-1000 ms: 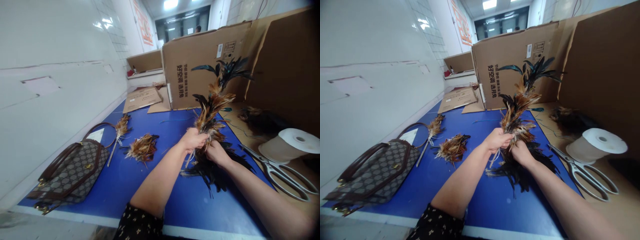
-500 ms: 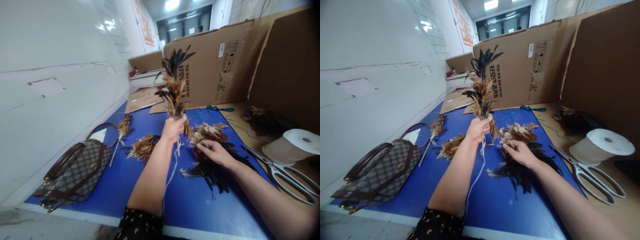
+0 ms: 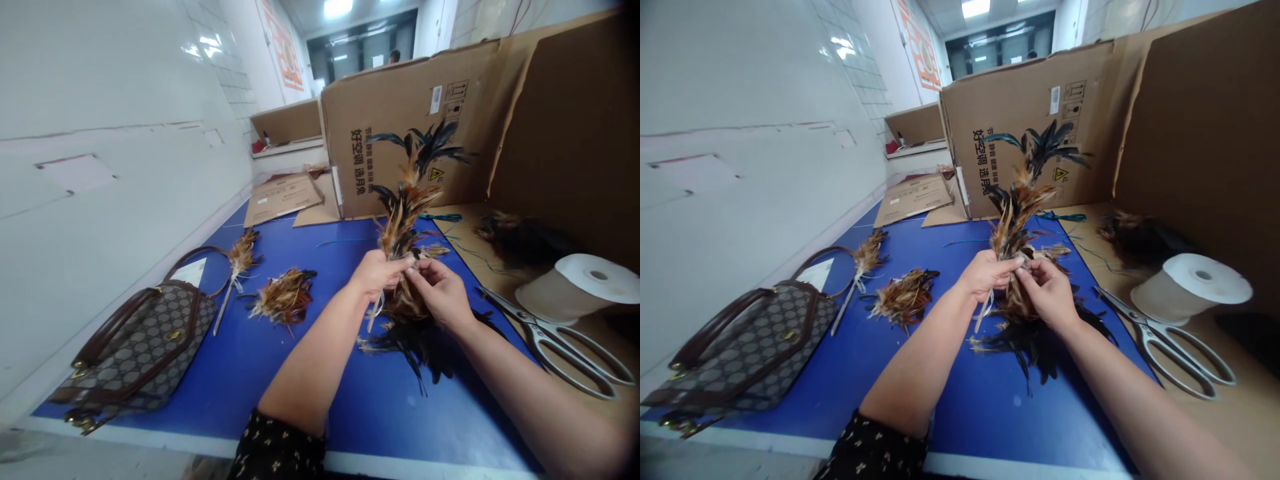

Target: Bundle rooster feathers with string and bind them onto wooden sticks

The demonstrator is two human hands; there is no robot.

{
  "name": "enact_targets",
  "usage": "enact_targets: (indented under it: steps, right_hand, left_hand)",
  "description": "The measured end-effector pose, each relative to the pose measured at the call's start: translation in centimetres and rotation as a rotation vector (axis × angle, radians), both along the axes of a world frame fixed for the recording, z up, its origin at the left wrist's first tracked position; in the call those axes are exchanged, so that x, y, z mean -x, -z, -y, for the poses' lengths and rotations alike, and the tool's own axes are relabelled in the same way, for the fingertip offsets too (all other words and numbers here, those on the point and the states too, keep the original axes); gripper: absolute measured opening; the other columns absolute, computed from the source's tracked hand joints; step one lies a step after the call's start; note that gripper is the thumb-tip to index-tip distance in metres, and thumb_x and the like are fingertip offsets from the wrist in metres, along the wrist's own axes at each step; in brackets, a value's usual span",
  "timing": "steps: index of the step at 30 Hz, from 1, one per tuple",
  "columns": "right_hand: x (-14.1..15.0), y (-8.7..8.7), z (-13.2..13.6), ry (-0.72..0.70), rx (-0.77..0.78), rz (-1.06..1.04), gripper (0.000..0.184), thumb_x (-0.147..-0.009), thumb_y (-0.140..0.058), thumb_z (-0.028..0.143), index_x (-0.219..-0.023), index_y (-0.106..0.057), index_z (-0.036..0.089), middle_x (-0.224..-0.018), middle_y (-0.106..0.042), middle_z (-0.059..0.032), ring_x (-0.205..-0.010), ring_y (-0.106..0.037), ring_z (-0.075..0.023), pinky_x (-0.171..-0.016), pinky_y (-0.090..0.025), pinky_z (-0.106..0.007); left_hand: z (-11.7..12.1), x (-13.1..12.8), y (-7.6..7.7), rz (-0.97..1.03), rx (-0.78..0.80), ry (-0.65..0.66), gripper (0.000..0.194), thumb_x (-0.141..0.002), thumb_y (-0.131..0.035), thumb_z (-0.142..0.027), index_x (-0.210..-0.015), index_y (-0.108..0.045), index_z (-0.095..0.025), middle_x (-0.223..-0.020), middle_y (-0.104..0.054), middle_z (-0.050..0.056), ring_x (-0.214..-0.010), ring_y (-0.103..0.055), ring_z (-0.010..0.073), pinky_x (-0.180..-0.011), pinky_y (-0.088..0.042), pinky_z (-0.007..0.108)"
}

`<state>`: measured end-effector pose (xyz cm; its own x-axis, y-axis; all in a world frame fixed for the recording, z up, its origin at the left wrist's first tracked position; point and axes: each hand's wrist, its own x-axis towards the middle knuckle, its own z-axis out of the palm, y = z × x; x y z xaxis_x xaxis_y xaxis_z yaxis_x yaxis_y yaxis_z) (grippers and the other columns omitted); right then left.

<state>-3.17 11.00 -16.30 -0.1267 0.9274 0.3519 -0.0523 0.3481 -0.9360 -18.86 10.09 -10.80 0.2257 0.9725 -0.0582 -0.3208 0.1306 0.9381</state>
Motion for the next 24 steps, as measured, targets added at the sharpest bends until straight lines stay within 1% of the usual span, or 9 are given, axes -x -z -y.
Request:
enact_targets:
  steps: [2,4,6,9,11,14,18,21,24]
  right_hand:
    - [-0.2,0.1,-0.3,0.011,0.059,-0.048,0.038,-0.083,-0.082,0.056,-0.089,-0.070,0.021,-0.078,-0.068,-0.0014,-0.066,-0.059,-0.0148,-0.063,-0.051,-0.027]
    - [-0.3,0.3,-0.5,0.023,0.104,-0.095,0.038,-0.083,-0.081,0.057,-0.089,-0.070,0.021,-0.076,-0.068,-0.0010,-0.063,-0.057,-0.0141,-0.060,-0.048,-0.026]
    - [-0.3,0.6,-0.7,0.039,0.128,-0.129,0.039,-0.083,-0.081,0.058,-0.088,-0.070,0.021,-0.075,-0.068,-0.0010,-0.063,-0.057,-0.0141,-0.059,-0.048,-0.026]
    - [-0.3,0.8,-1.0,0.089,0.127,-0.150,0.039,-0.081,-0.083,0.056,-0.090,-0.070,0.021,-0.074,-0.067,-0.0005,-0.064,-0.057,-0.0141,-0.060,-0.048,-0.026]
    - [-0.2,0.9,-1.0,0.125,0.100,-0.136,0.037,-0.081,-0.083,0.054,-0.093,-0.071,0.021,-0.078,-0.067,-0.0009,-0.067,-0.057,-0.0143,-0.064,-0.051,-0.026]
    - [-0.1,1.0,-0.9,0.155,0.048,-0.099,0.037,-0.082,-0.083,0.052,-0.099,-0.071,0.021,-0.091,-0.070,-0.0043,-0.077,-0.062,-0.0164,-0.075,-0.056,-0.030]
    - [0.2,1.0,-0.8,0.165,0.018,-0.120,0.043,-0.079,-0.085,0.050,-0.107,-0.068,0.022,-0.100,-0.072,-0.0068,-0.089,-0.069,-0.0197,-0.088,-0.059,-0.036]
    - [0.3,1.0,-0.6,0.132,0.020,-0.127,0.046,-0.077,-0.088,0.048,-0.108,-0.068,0.022,-0.103,-0.074,-0.0072,-0.091,-0.070,-0.0200,-0.091,-0.059,-0.037]
    - [0.2,1.1,-0.6,0.130,0.033,-0.107,0.040,-0.079,-0.086,0.049,-0.104,-0.071,0.022,-0.099,-0.075,-0.0060,-0.087,-0.069,-0.0198,-0.088,-0.059,-0.037]
  left_hand:
    - [0.0,0.4,-0.2,0.014,-0.008,0.006,0.054,-0.060,-0.099,-0.043,-0.071,-0.053,-0.016,-0.049,-0.037,-0.010,-0.039,-0.028,0.0009,-0.043,-0.013,0.020]
    - [0.0,1.0,-0.5,0.008,-0.020,-0.032,0.056,-0.062,-0.098,-0.042,-0.068,-0.048,-0.018,-0.048,-0.036,-0.011,-0.039,-0.029,0.0011,-0.044,-0.015,0.021]
    - [-0.1,1.6,-0.7,-0.007,-0.032,-0.067,0.057,-0.064,-0.097,-0.041,-0.066,-0.044,-0.019,-0.047,-0.034,-0.012,-0.038,-0.029,0.0011,-0.045,-0.016,0.021]
    - [-0.2,2.0,-0.7,-0.018,-0.051,-0.084,0.058,-0.064,-0.097,-0.041,-0.066,-0.044,-0.019,-0.046,-0.032,-0.012,-0.038,-0.028,0.0010,-0.045,-0.014,0.021]
    - [-0.2,1.8,-0.5,-0.013,-0.053,-0.082,0.057,-0.062,-0.098,-0.041,-0.067,-0.046,-0.019,-0.046,-0.034,-0.012,-0.038,-0.028,0.0011,-0.044,-0.013,0.021]
    - [-0.3,1.1,-0.1,-0.005,-0.031,-0.074,0.054,-0.059,-0.099,-0.039,-0.067,-0.050,-0.017,-0.048,-0.037,-0.010,-0.038,-0.029,0.0014,-0.044,-0.015,0.022]
    - [-0.3,0.1,0.4,0.007,-0.007,-0.062,0.050,-0.061,-0.099,-0.036,-0.069,-0.054,-0.016,-0.048,-0.039,-0.010,-0.038,-0.029,0.0014,-0.043,-0.014,0.022]
    - [-0.3,-0.2,0.5,0.023,-0.002,-0.088,0.049,-0.063,-0.098,-0.033,-0.067,-0.053,-0.015,-0.048,-0.039,-0.010,-0.038,-0.030,0.0013,-0.044,-0.015,0.022]
    - [-0.3,-0.1,0.4,0.037,-0.004,-0.151,0.049,-0.063,-0.098,-0.031,-0.066,-0.052,-0.015,-0.048,-0.040,-0.010,-0.038,-0.029,0.0004,-0.044,-0.015,0.022]
